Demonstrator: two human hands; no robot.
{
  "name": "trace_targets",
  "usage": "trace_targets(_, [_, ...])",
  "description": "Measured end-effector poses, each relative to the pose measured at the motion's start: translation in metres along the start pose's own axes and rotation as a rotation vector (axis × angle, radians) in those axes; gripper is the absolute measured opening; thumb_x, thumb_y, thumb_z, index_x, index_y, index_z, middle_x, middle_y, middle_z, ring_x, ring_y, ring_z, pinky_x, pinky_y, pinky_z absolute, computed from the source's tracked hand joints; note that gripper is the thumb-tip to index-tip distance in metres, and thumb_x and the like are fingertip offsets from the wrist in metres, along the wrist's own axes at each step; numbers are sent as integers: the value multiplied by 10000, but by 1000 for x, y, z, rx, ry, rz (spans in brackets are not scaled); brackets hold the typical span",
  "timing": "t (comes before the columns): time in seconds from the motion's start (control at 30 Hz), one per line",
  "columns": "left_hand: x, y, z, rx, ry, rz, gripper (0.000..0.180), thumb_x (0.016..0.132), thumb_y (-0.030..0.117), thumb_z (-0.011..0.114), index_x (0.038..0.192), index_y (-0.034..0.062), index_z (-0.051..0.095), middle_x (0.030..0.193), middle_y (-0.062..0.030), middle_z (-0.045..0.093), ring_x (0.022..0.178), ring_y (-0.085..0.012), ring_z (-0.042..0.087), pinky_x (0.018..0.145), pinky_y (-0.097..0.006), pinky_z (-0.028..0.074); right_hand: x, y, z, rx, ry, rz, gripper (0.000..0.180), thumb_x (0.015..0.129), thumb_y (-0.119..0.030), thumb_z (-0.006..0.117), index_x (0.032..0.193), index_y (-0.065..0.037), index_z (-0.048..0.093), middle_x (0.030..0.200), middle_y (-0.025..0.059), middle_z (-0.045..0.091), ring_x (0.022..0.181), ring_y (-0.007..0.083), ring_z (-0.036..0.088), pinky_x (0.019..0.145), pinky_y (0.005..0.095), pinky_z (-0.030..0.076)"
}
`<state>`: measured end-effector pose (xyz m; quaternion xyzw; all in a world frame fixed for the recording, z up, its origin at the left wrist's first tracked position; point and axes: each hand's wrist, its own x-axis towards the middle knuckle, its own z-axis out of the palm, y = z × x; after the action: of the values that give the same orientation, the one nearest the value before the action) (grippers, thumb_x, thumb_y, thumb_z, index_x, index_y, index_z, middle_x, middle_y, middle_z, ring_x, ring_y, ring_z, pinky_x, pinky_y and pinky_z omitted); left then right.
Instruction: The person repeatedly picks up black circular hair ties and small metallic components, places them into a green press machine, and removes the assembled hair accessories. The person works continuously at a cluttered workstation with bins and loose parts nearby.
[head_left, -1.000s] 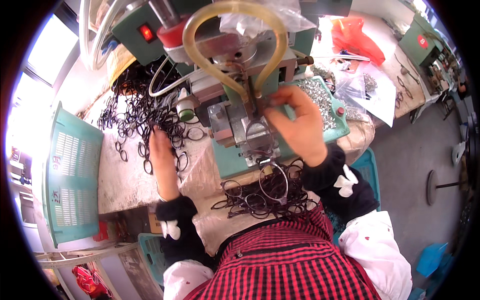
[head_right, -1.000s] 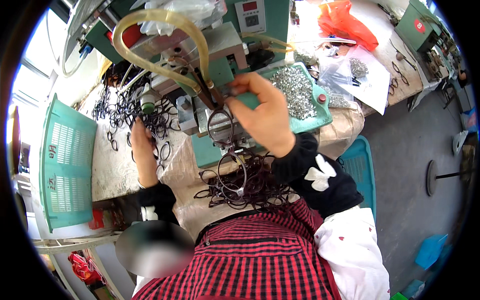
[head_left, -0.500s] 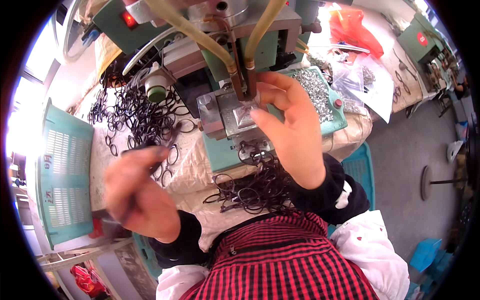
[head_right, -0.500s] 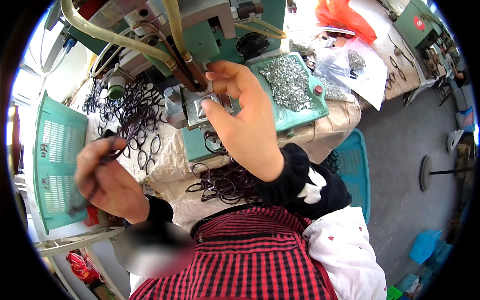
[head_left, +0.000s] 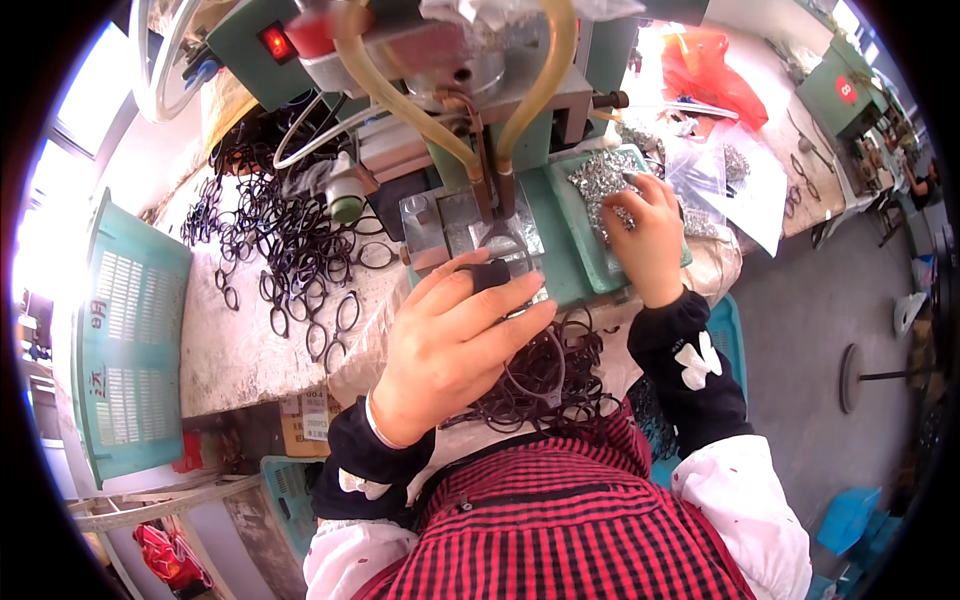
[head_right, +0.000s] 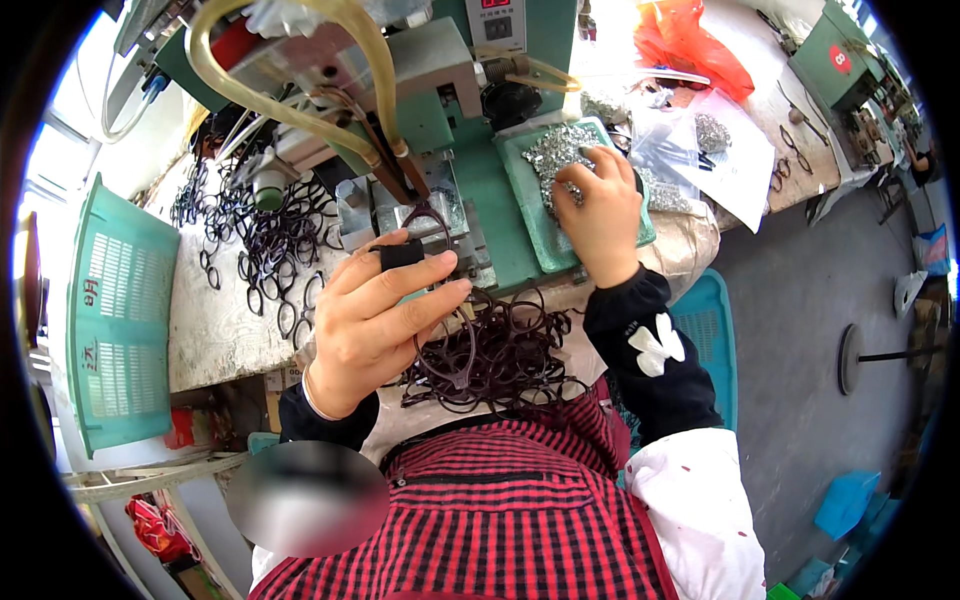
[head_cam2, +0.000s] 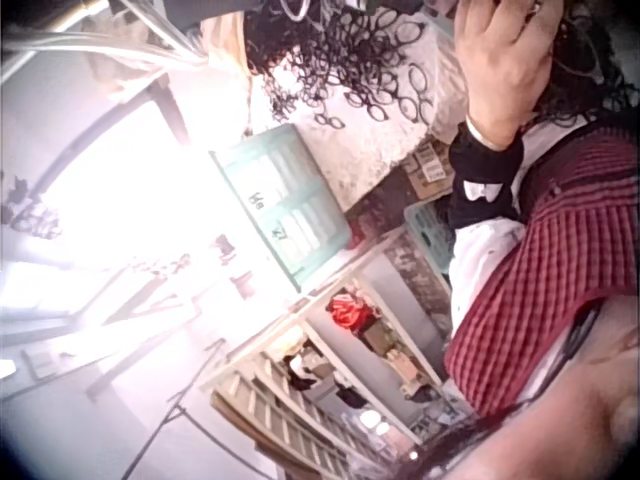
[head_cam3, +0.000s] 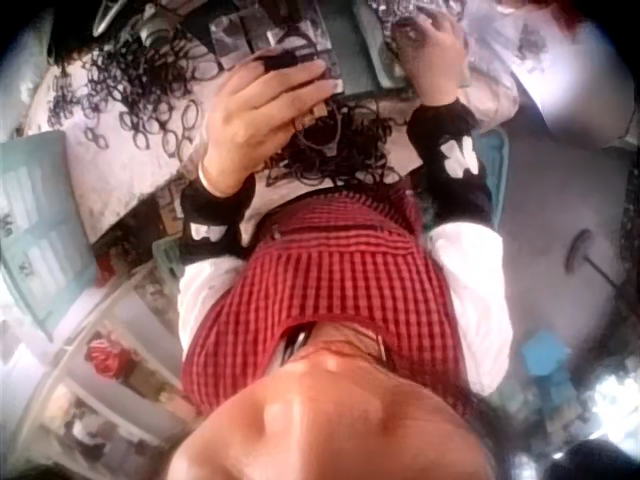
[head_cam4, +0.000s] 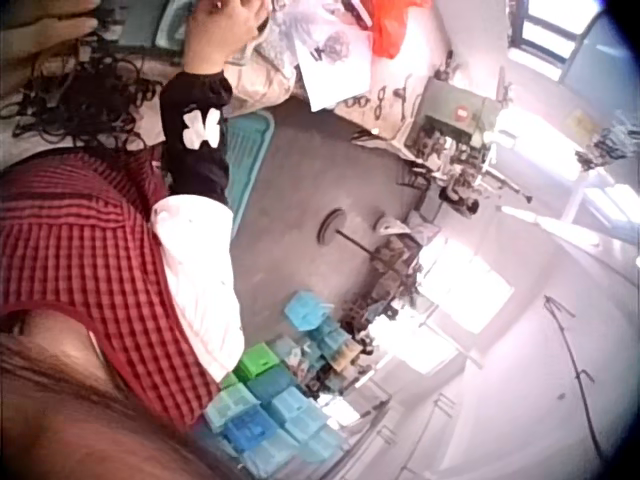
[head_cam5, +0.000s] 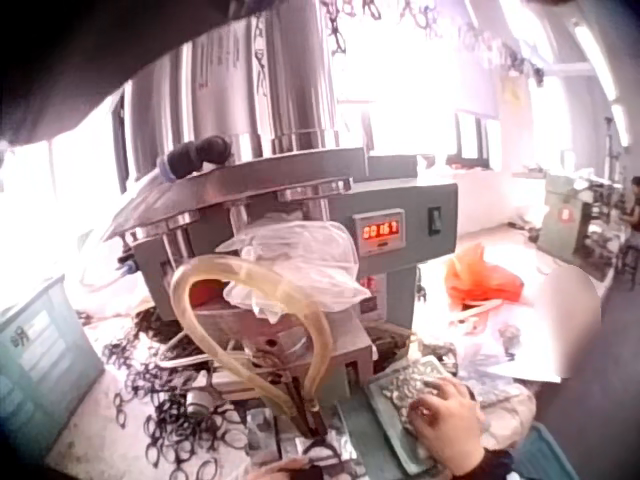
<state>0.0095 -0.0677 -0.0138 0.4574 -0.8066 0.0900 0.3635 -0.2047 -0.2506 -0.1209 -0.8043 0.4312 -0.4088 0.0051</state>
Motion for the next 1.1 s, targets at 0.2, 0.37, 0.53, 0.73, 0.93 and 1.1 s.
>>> trace_targets(0.2, [-14, 15, -16, 27, -92, -85, 351, 739, 93, 824, 1082, 98, 750, 1210, -85, 716, 1064, -326, 700, 1027, -480, 533, 31, -21, 36, -125, -43, -141, 129, 813, -144, 694, 937, -124, 721, 1235, 162, 643, 1239, 363, 572, 880, 461, 545])
trace_targets(0.37, [-110, 3, -96, 579, 152, -541, 311, 812, -53, 740, 1112, 31, 742, 1196, -149, 725, 1162, -310, 660, 987, -410, 489, -8, 6, -9, 115, 73, -10, 200, 810, -48, 684, 1006, -27, 717, 1146, 187, 688, 1124, 351, 639, 975, 424, 500])
trace_targets(0.53, [-175, -18, -155, 664, 248, -1022, 93, 862, 46, 741, 953, 31, 755, 1098, -102, 742, 1028, -278, 650, 913, -368, 490, -21, 12, -14, 1039, 286, 624, 206, 1017, -122, 624, 1119, 21, 732, 1024, 62, 731, 941, 124, 654, 881, 261, 501])
trace_targets(0.73, [-178, -52, -85, 744, -117, -941, 58, 732, 69, 758, 773, 58, 719, 893, -102, 673, 899, -340, 596, 812, -424, 482, 13, -30, 16, 1088, 125, 502, 148, 953, -52, 696, 1089, 0, 722, 981, 15, 706, 904, 85, 621, 834, 220, 466])
trace_targets(0.93, [-211, -77, -48, 765, -70, -940, 84, 737, 49, 713, 770, 27, 639, 1027, -157, 660, 986, -369, 592, 873, -453, 485, -4, -32, -15, 842, 65, 531, 95, 932, -5, 691, 1020, 5, 725, 929, -16, 686, 845, 52, 583, 780, 195, 451])
trace_targets(1.1, [-166, -70, -74, 88, 327, -1053, 100, 876, 15, 712, 888, 7, 614, 1145, -108, 663, 1037, -196, 629, 874, -301, 494, -18, -46, -58, 801, -103, 474, 115, 886, 36, 686, 990, 9, 727, 961, 35, 719, 898, 108, 641, 839, 249, 496])
